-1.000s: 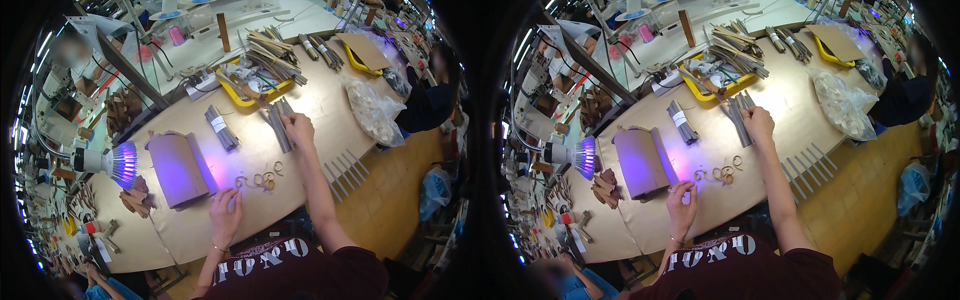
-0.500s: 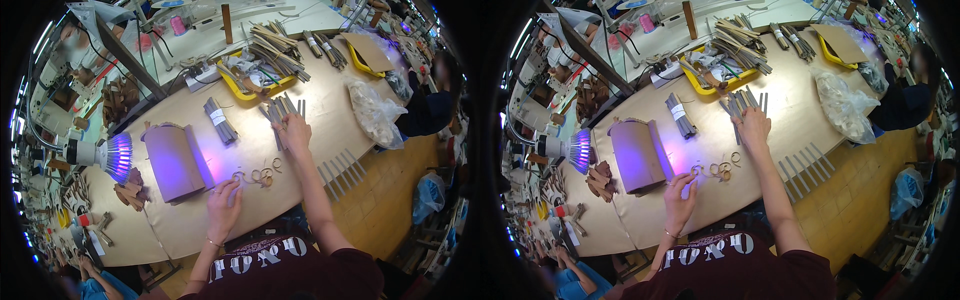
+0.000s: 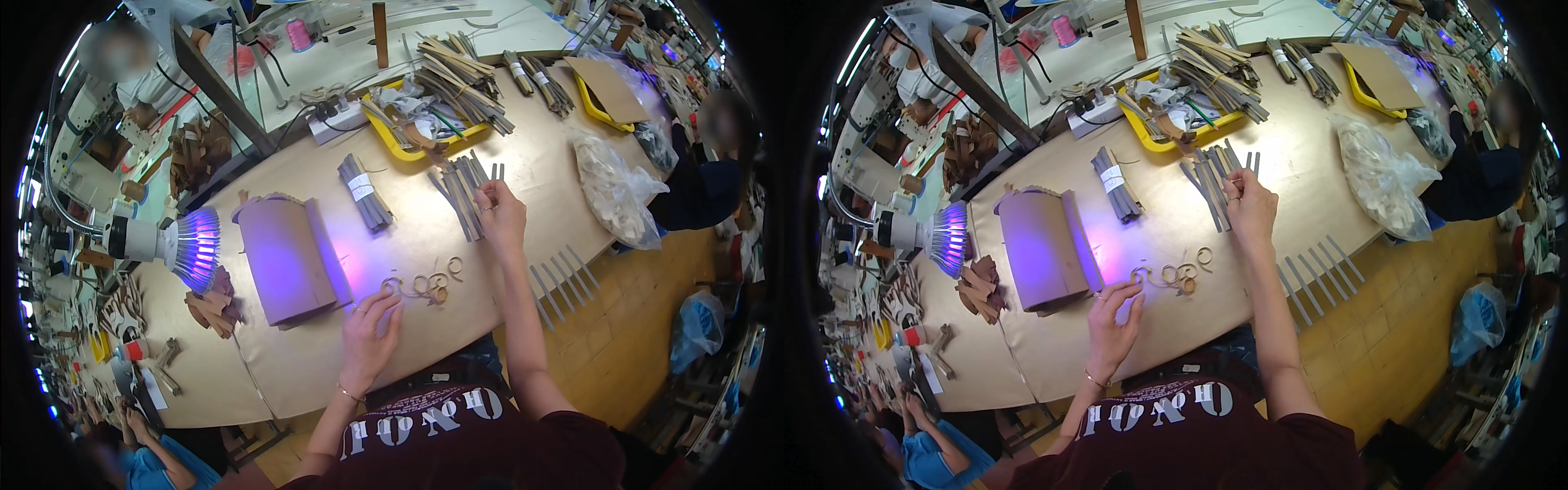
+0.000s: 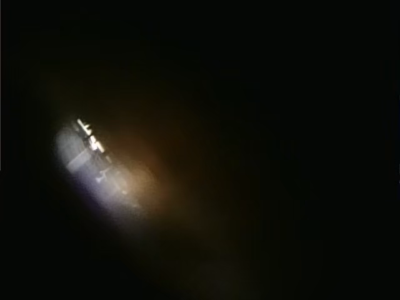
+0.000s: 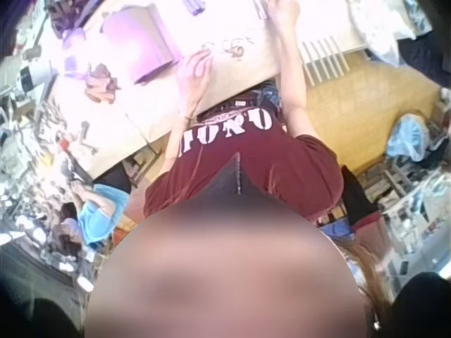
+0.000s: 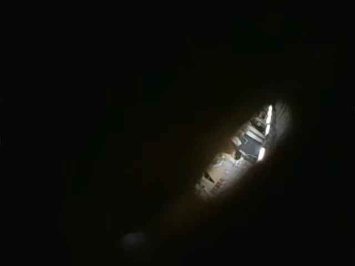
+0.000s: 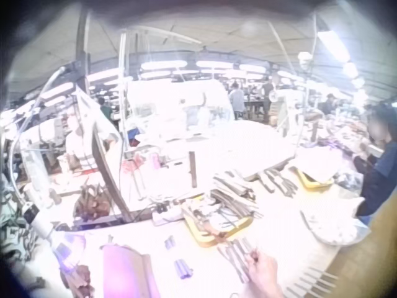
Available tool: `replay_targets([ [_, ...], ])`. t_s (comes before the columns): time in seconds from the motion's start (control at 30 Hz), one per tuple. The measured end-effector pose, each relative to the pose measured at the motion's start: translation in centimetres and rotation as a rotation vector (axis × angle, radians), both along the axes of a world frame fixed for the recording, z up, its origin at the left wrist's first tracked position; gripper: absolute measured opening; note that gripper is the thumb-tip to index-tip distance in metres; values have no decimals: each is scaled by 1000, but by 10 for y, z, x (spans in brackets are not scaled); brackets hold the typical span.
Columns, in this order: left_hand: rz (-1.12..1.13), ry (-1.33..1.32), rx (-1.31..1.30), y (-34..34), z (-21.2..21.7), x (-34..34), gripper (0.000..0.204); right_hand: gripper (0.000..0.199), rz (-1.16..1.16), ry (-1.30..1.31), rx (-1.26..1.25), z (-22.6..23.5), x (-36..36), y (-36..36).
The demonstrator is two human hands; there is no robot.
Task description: The person organizes materials on a workbench, then repeatedly picks up thin strips and small rubber bands, twisting the bands around the strips to form looped components. The person places the finished components on the table and continues the process with additional strips.
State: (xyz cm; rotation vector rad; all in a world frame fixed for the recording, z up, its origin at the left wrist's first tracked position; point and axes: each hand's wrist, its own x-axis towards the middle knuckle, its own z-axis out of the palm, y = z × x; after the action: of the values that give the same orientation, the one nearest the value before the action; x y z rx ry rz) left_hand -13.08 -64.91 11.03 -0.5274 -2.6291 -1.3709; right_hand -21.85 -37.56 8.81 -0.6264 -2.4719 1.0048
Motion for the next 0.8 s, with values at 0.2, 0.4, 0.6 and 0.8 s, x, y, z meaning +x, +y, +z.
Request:
replay_targets([
  [0.2, -38, -13, 25, 6, 4, 0, 13, 19, 10, -67, -29, 6, 2, 4],
  [0.4, -50, -66, 67, 6, 7, 1, 15, 15, -36, 102, 143, 23, 9, -6],
  [0.6, -6, -351, 440, 13, 24, -6, 19, 16, 500, 0, -699, 61, 53, -40],
  [0.8, -15, -332, 880, 13, 47, -13, 18, 19, 851, -212, -1010, 76, 82, -74],
])
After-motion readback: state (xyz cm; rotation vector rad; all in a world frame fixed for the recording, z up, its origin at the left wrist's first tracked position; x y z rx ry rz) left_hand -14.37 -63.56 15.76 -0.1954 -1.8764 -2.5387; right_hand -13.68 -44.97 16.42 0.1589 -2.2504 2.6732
